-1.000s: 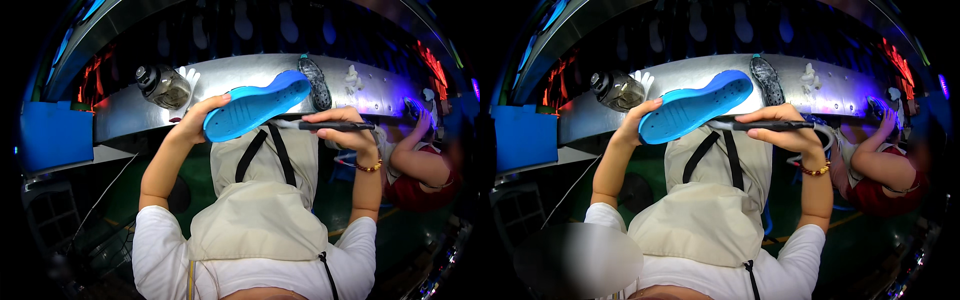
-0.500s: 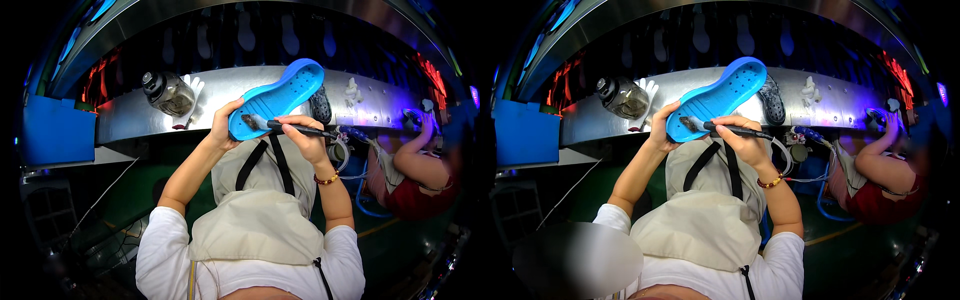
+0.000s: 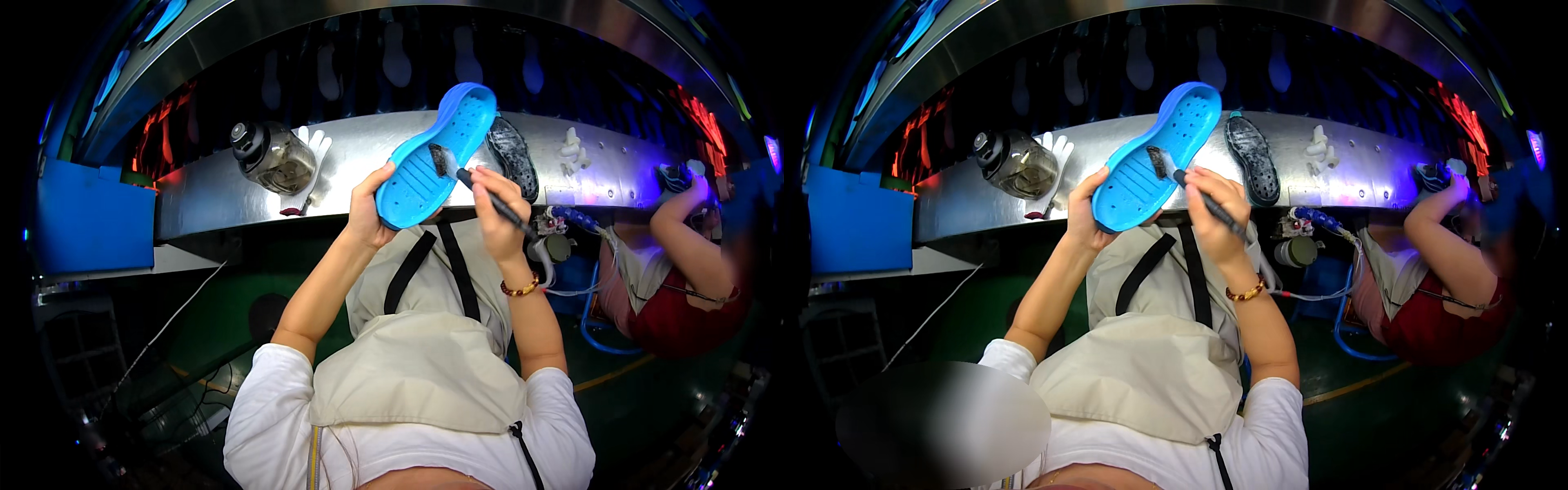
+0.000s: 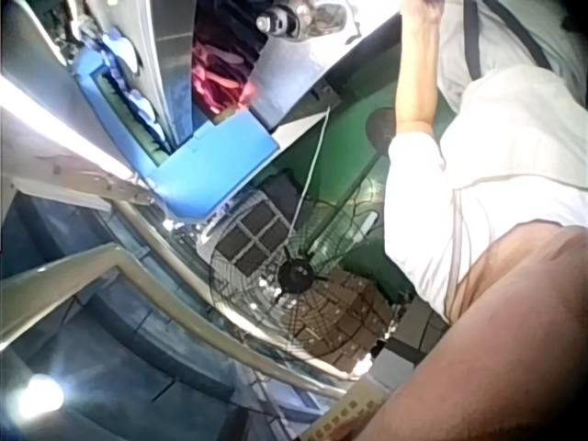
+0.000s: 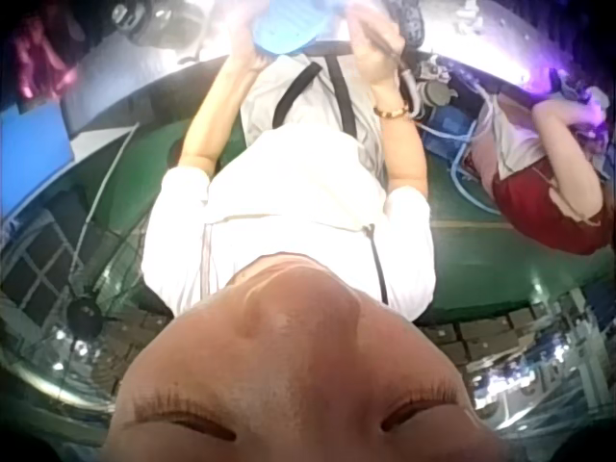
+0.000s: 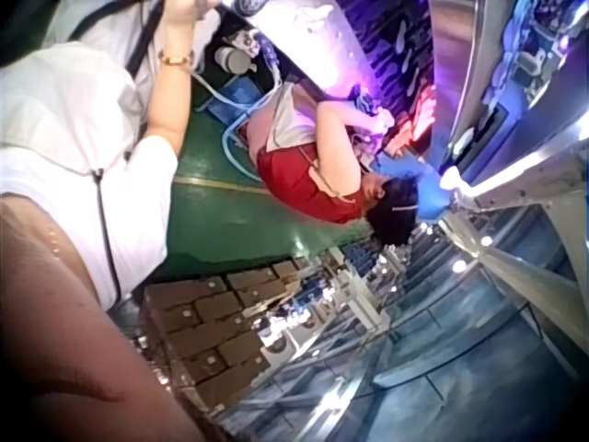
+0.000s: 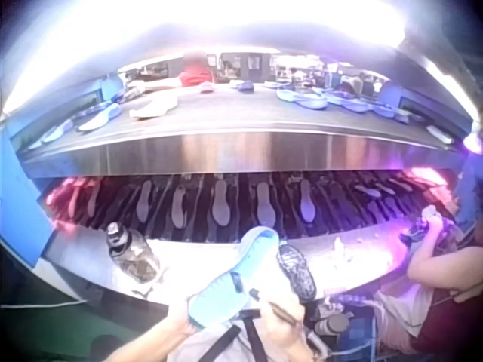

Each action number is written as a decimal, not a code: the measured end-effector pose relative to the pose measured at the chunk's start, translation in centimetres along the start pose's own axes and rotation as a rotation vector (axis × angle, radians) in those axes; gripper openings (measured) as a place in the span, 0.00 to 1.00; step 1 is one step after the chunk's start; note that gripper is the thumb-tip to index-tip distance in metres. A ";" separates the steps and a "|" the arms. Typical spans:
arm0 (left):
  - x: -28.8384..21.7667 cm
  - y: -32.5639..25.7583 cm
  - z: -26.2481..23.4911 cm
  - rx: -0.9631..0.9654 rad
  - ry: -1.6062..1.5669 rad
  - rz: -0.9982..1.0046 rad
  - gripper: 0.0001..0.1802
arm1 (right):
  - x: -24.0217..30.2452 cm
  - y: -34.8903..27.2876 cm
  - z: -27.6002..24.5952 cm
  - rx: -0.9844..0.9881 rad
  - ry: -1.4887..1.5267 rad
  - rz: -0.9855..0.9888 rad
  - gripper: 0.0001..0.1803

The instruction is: The person scrubs the soles of multiple blue and light green plastic slippers using a black-handled brush. They pick up each slipper from a conveyor belt, scrub the bottom surface thoroughly, and place it back on the belt. The process is repeated for several slippers in a continuous workflow.

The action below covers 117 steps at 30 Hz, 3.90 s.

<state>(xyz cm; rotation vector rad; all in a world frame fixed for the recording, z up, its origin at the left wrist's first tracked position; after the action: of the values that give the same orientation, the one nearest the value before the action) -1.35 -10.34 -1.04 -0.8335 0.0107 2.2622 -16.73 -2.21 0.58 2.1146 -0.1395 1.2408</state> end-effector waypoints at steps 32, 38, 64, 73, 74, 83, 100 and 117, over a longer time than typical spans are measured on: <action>-20.0 15.8 16.1 0.354 -0.289 0.729 0.38 | -5.2 0.4 -6.0 -0.056 1.177 0.715 0.26; -14.2 21.6 24.2 0.267 0.249 0.659 0.45 | -7.1 -0.3 -7.9 -0.160 1.143 0.712 0.19; -18.3 16.6 21.1 0.172 1.518 1.387 0.14 | -8.5 -0.9 -10.6 -0.332 1.031 0.715 0.11; -10.9 6.5 4.9 0.147 0.368 0.458 0.30 | -8.6 0.9 -9.4 -0.313 0.932 0.711 0.11; -8.9 5.3 3.3 0.177 0.413 0.526 0.35 | -8.4 1.1 -9.2 -0.310 0.938 0.690 0.11; 7.3 1.2 -2.4 0.291 -0.251 -0.276 0.49 | -4.3 1.2 -3.9 0.143 0.795 0.686 0.11; 4.6 2.4 -3.0 -0.039 -0.092 0.031 0.46 | 3.4 -0.1 1.7 0.389 -0.131 -0.149 0.06; 2.7 0.3 2.2 0.061 -0.174 -0.115 0.46 | 4.8 4.2 -2.7 0.767 0.654 0.152 0.11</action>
<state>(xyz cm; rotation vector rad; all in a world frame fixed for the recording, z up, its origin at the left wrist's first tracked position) -4.20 -8.37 -0.87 -0.5883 -0.0468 2.2069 -17.84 -2.72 7.37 2.1626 0.5552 2.2725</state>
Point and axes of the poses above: each hand's wrist, its own y-axis towards the middle knuckle, its own z-axis out of the palm, x = y × z, the point moved 3 cm from there along y, towards the middle knuckle, and after that the axes turned 5 degrees about z, right-handed, at the moved point
